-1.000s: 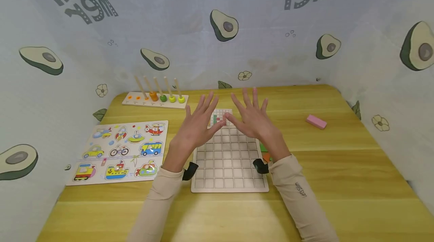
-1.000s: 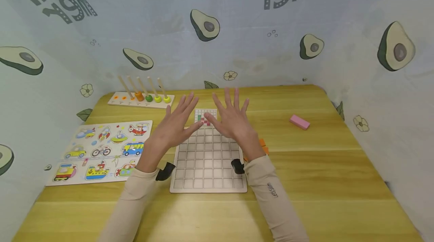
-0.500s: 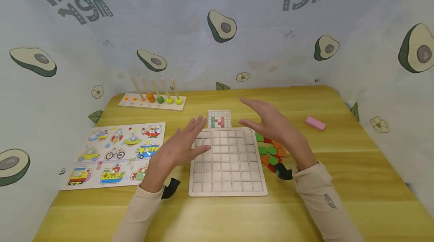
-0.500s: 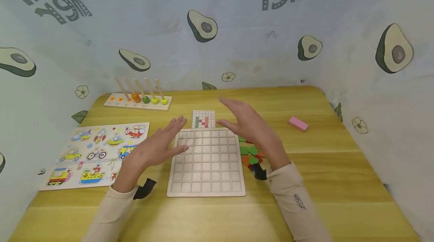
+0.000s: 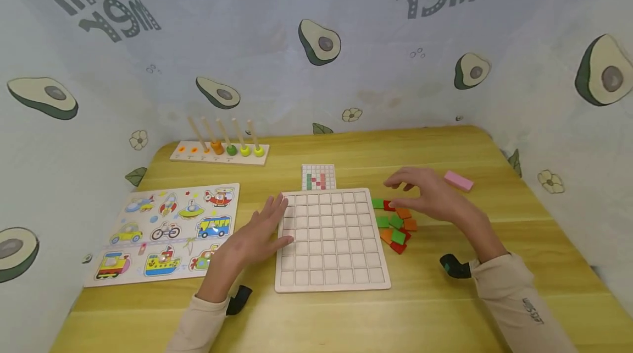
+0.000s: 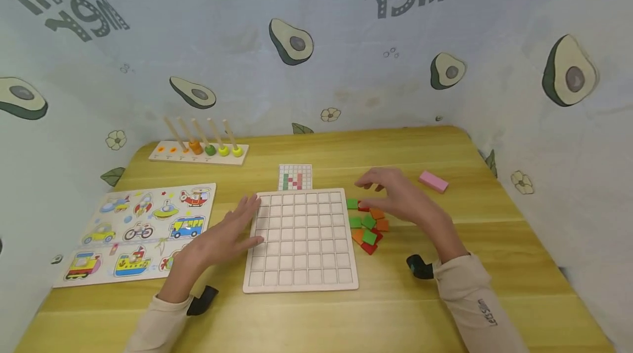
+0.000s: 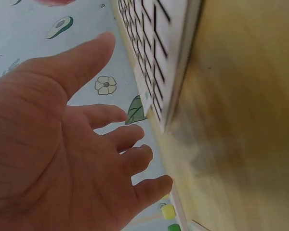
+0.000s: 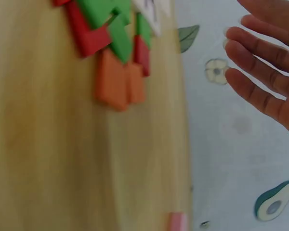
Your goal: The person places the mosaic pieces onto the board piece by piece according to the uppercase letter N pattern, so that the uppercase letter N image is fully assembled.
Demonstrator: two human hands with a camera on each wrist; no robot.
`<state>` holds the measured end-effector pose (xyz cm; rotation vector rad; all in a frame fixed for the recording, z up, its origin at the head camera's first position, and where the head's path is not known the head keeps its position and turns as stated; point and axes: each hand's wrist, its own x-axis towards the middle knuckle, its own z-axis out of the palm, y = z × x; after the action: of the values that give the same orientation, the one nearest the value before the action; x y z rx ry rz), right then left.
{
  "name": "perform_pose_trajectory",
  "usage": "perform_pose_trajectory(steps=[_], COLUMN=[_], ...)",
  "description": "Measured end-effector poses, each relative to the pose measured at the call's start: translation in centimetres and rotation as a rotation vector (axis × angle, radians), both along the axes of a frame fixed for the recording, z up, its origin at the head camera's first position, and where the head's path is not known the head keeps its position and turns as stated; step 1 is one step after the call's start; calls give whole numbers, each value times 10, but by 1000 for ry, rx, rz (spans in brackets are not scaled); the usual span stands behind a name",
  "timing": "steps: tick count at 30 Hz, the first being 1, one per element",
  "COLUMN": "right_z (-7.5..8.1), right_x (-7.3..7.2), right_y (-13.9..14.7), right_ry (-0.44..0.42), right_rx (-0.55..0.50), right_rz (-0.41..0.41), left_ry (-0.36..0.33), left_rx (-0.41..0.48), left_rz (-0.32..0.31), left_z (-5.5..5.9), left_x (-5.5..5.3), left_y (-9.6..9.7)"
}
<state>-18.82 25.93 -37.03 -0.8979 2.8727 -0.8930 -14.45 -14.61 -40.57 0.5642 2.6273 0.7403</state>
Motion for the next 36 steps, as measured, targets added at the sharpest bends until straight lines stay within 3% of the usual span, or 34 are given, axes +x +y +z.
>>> perform_pose_trajectory(steps=[7,15,24,36], right_z=[-28,-51,-51,-46], right_x=[-5,-12,-12,-14], right_y=[23,40,44,38], right_ry=[-55,-41,-132,-155], right_rx=[-20,-32,3,45], right_rz=[-11,31,18,24], left_ry=[1,-10,-13,-4], left_rx=[5,28,64,90], left_rz=[3,-6,-29,-36], left_z=[-12,-19,-24,-27], left_x=[5,4,1,-1], left_y=[-6,-11,-17,-19])
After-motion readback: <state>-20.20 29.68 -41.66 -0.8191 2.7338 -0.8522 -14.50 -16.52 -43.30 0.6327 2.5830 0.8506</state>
